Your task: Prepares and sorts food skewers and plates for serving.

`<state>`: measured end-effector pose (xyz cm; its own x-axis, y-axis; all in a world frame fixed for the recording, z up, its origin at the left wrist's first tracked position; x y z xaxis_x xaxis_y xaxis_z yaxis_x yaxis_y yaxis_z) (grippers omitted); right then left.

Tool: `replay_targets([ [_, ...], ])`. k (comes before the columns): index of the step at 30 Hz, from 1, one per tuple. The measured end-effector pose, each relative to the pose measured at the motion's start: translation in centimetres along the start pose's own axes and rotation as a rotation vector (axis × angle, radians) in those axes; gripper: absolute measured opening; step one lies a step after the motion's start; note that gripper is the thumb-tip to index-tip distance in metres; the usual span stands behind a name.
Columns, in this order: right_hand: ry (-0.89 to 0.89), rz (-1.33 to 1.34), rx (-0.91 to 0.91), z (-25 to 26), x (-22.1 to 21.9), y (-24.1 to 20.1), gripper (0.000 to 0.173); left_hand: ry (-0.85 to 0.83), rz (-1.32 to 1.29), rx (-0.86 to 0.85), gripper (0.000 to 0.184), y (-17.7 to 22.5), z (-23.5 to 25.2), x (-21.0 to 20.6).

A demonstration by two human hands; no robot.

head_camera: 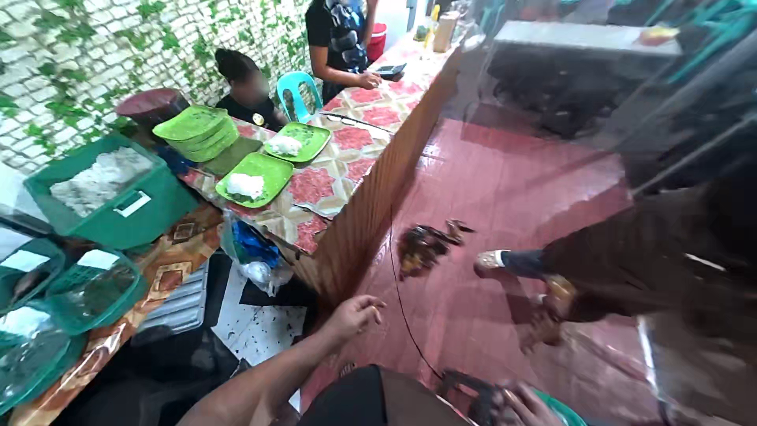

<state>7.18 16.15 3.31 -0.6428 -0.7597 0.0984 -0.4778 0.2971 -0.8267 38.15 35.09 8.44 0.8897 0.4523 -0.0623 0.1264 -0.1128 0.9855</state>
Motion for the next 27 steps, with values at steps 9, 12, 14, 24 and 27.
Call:
replay_targets([
  [9,-0.388,-0.301,0.042,18.2,-18.6,-23.9,0.027,0.764,0.188,-0.075,0.03,5.4,0.5,21.8],
  [12,-0.454,-0.417,0.088,24.7,-24.2,-30.3,0.027,0.902,0.155,-0.063,0.029,5.9,3.0,26.4],
  [14,-0.497,-0.494,0.121,28.9,-27.7,-34.1,0.028,0.974,0.179,-0.038,0.029,5.7,4.9,29.0],
  [24,-0.57,-0.979,0.125,49.1,-39.5,-45.8,0.031,1.121,0.811,0.444,0.038,8.4,10.8,34.9],
  [27,-0.598,-1.118,0.135,53.2,-41.5,-46.9,0.032,1.106,0.861,0.613,0.038,8.2,12.4,34.7],
])
Point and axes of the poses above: each hand's wrist, its own z-axis towards the middle knuckle, its own x-axis out of the back of the hand, y = z × x, the point moved 6 cm from there along z, towards the middle knuckle, and after that the axes turned 11 degrees about -x, right-handed, at the moved point
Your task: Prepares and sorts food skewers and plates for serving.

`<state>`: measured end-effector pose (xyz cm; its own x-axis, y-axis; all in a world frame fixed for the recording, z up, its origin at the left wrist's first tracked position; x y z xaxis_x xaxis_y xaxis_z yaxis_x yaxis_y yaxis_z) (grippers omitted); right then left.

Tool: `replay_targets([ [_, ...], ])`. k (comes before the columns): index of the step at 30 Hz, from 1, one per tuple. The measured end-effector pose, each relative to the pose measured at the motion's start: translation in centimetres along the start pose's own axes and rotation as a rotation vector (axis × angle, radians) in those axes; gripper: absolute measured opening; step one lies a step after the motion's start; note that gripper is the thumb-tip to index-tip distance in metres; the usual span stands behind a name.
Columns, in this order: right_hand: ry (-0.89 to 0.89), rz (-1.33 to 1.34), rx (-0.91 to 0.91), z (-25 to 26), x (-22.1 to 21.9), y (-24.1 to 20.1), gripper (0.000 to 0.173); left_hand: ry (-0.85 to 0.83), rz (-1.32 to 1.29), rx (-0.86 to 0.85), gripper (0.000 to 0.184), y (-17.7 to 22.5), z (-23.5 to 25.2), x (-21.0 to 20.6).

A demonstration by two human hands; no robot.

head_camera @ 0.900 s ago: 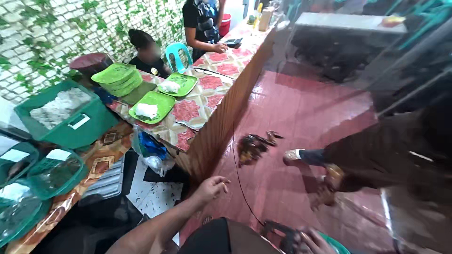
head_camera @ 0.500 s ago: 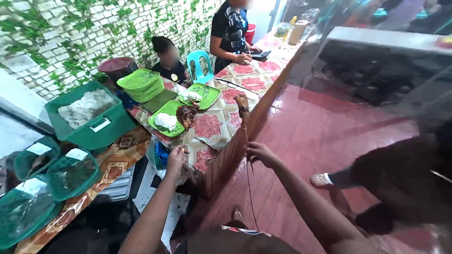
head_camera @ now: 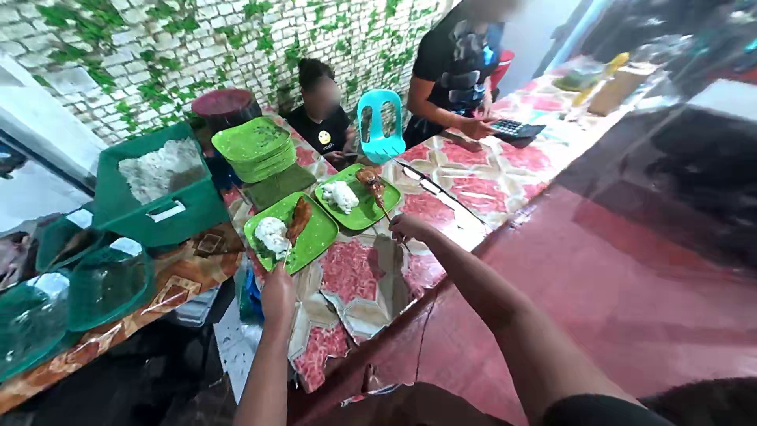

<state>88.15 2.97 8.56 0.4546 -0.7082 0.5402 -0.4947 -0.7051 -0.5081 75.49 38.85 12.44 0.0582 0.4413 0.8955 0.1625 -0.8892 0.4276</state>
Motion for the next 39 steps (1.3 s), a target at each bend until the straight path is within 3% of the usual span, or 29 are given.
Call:
replay_targets([
  [4,-0.025,-0.09,-0.038,2.2,1.0,-0.4,0.03,-0.083,0.005,0.057,0.042,2.0,-0.2,-1.8],
  [9,-0.037,-0.203,-0.042,3.1,2.1,0.0,0.04,-0.237,-0.229,0.062,0.056,3.9,-0.6,-5.2],
  [13,0.192,-0.26,-0.003,1.1,4.8,-1.2,0.056,-0.346,-0.394,0.034,0.058,3.3,-0.6,-6.6],
  [15,0.266,-0.171,0.095,-1.4,4.9,-2.7,0.05,-0.331,-0.44,0.067,0.059,1.8,-0.8,-5.7],
  [17,0.17,-0.056,0.271,-4.0,3.3,-3.9,0.04,-0.294,-0.5,0.063,0.053,-0.2,-1.4,-4.3],
  [21,-0.465,-0.01,0.463,-10.1,-3.4,-2.8,0.032,-0.44,-0.567,0.0,0.041,-6.0,-5.3,-0.8],
  [23,-0.685,-0.137,0.374,-13.2,-7.6,-0.5,0.034,-0.548,-0.596,0.016,0.042,-10.5,-7.8,-0.1],
  [25,-0.782,-0.251,0.153,-15.4,-12.2,2.7,0.036,-0.615,-0.58,0.149,0.044,-15.6,-10.0,-0.5],
  [28,-0.727,-0.224,-0.189,-16.0,-20.0,9.0,0.039,-0.683,-0.437,0.296,0.047,-22.9,-12.5,-2.9],
  [31,-0.628,-0.086,-0.361,-16.0,-27.6,12.4,0.041,-0.815,-0.326,0.263,0.049,-28.1,-14.0,-6.9],
  [36,-0.429,-0.116,-0.303,-12.8,-39.5,12.8,0.051,-1.047,-0.138,-0.05,0.052,-31.2,-14.5,-14.4],
  [39,-0.364,-0.155,-0.21,-10.2,-47.6,15.5,0.082,-1.11,-0.055,-0.222,0.053,-31.3,-15.7,-17.6],
])
Point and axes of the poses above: each hand's wrist, its own z-axis towards the middle knuckle, its own x-axis out of the back of the hand, y = z × x, the point moved 6 cm from there along z, towards the middle knuckle, and after that the axes turned 11 degrees about -x, right-handed, at the moved point
